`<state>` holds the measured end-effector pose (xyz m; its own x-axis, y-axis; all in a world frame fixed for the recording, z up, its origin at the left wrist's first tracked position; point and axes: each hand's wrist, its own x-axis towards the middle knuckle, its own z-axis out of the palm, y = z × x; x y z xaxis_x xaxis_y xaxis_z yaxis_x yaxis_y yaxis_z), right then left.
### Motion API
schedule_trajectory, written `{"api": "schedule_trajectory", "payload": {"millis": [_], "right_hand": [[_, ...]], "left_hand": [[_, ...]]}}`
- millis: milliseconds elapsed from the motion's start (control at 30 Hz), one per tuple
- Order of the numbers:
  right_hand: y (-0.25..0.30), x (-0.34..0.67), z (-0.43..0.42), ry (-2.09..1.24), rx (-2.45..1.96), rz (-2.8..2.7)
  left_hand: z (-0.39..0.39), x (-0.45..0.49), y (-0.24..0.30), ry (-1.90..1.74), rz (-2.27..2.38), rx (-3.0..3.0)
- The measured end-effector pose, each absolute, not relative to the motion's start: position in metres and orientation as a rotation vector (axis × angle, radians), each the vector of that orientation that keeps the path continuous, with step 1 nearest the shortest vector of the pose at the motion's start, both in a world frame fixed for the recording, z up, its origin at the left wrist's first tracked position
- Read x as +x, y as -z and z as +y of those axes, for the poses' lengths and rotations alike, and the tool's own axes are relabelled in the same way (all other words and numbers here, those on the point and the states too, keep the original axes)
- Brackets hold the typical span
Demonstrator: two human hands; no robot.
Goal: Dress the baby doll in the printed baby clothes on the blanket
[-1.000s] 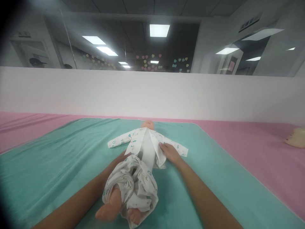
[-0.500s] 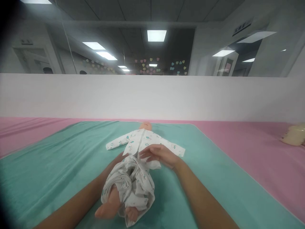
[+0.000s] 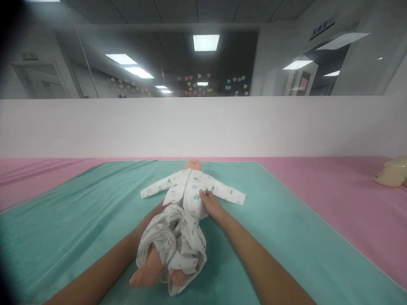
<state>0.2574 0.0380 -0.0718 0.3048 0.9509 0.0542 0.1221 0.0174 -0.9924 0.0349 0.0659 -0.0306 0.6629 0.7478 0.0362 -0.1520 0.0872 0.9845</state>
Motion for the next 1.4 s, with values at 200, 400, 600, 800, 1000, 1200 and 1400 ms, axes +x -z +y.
{"api": "schedule_trajectory", "payload": {"millis": [200, 400, 600, 800, 1000, 1200, 1400], "right_hand": [[0.057, 0.273, 0.035, -0.817, -1.513, -1.005], [0.038, 0.294, 0.018, -0.246, -1.789, -1.389], [0.016, 0.273, -0.008, -0.300, -1.576, -1.722], [0.006, 0.252, -0.022, -0.831, -1.399, -1.904], [-0.009, 0.253, -0.033, -1.087, -1.345, -2.136], [-0.007, 0.250, -0.036, -0.910, -1.354, -2.100], [0.020, 0.232, -0.019, -0.539, -1.368, -1.699]], "left_hand": [[0.040, 0.040, 0.025, -0.602, 0.370, 1.114], [0.059, 0.040, 0.039, -0.654, 0.741, 1.338], [0.068, 0.034, 0.046, -0.697, 0.716, 1.646], [0.051, 0.025, 0.023, -0.286, 0.500, 1.849], [0.044, 0.020, 0.011, 0.049, 0.369, 1.816], [0.044, 0.020, 0.020, 0.026, 0.393, 1.738], [0.040, 0.026, 0.023, -0.124, 0.478, 1.563]]}}
